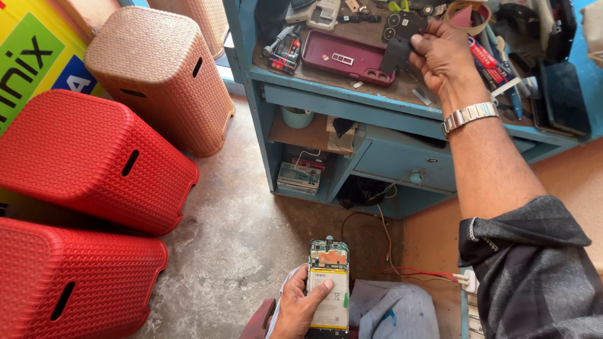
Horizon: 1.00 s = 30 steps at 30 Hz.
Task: The person handles a smartphone battery, peeling off a protective film and placing it on a workbench. They then use a multimeter to test the contacts on a smartphone screen assembly. Finally, they insert the battery into the phone's chassis and connect the ribbon cable.
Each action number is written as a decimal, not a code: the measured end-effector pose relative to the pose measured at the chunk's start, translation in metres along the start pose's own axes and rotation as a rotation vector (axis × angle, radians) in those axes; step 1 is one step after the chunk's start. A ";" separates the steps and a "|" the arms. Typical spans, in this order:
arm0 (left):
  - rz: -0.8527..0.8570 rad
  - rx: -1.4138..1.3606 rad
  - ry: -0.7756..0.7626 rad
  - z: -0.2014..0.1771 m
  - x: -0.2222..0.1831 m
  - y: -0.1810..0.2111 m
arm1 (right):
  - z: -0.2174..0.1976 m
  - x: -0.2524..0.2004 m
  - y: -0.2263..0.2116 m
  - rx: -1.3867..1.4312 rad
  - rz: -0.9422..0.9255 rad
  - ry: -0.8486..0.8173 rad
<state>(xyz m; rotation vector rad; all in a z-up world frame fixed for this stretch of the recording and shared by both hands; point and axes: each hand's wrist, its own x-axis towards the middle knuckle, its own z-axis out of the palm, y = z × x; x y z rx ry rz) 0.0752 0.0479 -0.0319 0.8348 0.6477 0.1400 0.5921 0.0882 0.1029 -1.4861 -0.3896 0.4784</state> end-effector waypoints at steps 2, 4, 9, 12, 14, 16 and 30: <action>-0.040 0.058 0.009 0.000 -0.001 0.004 | 0.005 -0.005 -0.003 -0.003 -0.022 -0.035; -0.048 0.022 0.012 0.002 -0.003 0.007 | 0.005 -0.006 -0.008 0.028 -0.026 -0.058; -0.028 0.024 0.005 0.004 -0.005 0.010 | -0.010 0.004 -0.005 0.097 -0.092 -0.091; -0.007 0.021 -0.002 0.002 -0.005 0.008 | -0.012 0.002 -0.008 0.114 -0.057 -0.113; -0.015 -0.004 -0.005 0.002 -0.003 0.005 | -0.008 -0.006 -0.016 0.098 -0.029 -0.121; -0.016 0.008 -0.002 0.001 -0.003 0.003 | -0.001 -0.016 -0.024 0.070 -0.018 -0.126; 0.031 0.098 0.002 -0.004 0.001 -0.004 | -0.014 -0.006 -0.012 0.101 -0.017 -0.028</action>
